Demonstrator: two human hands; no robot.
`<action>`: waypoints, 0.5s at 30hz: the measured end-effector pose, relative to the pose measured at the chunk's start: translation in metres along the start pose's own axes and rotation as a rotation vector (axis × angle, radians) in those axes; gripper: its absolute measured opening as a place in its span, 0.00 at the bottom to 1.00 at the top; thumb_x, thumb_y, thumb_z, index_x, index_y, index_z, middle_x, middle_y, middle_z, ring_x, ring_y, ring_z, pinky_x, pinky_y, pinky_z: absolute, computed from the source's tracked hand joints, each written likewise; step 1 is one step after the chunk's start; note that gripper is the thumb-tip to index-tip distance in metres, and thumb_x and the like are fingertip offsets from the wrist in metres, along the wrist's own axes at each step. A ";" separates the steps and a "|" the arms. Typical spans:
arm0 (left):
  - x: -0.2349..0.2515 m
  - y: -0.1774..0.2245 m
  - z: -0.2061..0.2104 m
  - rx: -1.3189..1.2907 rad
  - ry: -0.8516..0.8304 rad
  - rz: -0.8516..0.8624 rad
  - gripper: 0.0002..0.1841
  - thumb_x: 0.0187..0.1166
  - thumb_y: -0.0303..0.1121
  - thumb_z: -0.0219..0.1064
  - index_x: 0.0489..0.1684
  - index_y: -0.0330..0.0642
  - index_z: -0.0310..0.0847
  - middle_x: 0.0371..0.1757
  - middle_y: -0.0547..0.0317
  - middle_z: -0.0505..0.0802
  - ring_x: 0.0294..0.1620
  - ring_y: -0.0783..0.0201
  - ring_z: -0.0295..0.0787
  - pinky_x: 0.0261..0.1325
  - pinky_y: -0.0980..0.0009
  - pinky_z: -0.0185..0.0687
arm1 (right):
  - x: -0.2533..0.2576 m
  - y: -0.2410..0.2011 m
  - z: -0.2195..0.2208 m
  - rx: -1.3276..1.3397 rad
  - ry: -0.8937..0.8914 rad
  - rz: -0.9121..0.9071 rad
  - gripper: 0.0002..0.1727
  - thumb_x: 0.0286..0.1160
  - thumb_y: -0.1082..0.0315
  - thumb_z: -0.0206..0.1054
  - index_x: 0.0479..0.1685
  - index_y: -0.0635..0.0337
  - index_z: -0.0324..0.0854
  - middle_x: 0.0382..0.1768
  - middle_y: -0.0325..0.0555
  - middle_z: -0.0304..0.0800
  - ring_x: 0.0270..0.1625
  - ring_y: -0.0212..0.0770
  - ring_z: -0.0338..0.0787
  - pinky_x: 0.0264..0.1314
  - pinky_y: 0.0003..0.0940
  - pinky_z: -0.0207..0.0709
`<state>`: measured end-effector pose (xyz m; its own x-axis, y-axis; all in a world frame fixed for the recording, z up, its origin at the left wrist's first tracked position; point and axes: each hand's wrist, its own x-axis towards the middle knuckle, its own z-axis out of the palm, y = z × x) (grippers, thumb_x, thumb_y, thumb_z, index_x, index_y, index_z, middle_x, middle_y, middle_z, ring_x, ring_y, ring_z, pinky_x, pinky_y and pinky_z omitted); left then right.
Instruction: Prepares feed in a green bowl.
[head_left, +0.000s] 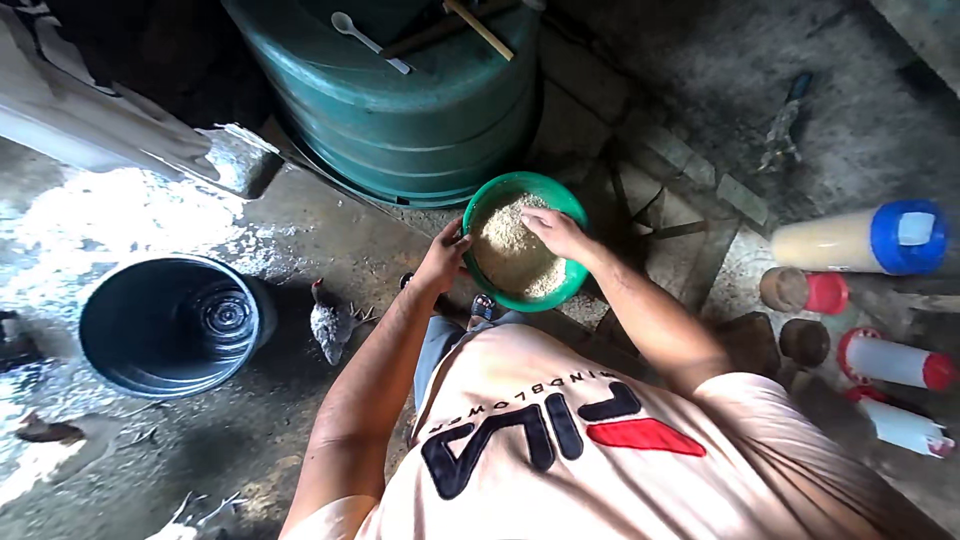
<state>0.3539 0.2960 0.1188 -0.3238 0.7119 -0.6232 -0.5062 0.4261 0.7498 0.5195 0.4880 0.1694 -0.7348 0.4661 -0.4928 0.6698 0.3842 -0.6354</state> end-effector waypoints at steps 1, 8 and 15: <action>0.000 -0.001 -0.001 -0.003 0.004 -0.004 0.24 0.93 0.34 0.54 0.88 0.60 0.63 0.71 0.46 0.86 0.58 0.44 0.90 0.43 0.42 0.90 | 0.006 0.012 -0.004 -0.048 0.026 0.036 0.28 0.92 0.50 0.53 0.82 0.54 0.77 0.75 0.54 0.83 0.78 0.52 0.82 0.82 0.58 0.71; 0.001 -0.006 0.003 0.018 0.023 0.005 0.25 0.93 0.34 0.54 0.88 0.59 0.62 0.69 0.44 0.86 0.57 0.45 0.90 0.43 0.44 0.89 | 0.025 0.060 0.003 -0.227 -0.277 0.519 0.30 0.90 0.47 0.55 0.57 0.72 0.83 0.51 0.67 0.88 0.50 0.58 0.92 0.56 0.58 0.83; -0.006 -0.010 0.018 -0.034 0.093 0.027 0.24 0.92 0.33 0.55 0.87 0.57 0.64 0.66 0.44 0.87 0.52 0.47 0.91 0.39 0.48 0.89 | 0.002 0.074 0.050 0.683 -0.272 0.630 0.28 0.91 0.48 0.45 0.74 0.58 0.73 0.63 0.56 0.84 0.63 0.50 0.86 0.62 0.54 0.80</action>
<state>0.3757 0.2976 0.1195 -0.4092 0.6674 -0.6222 -0.5226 0.3875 0.7594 0.5618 0.4778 0.0918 -0.3195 0.1944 -0.9274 0.8058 -0.4593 -0.3738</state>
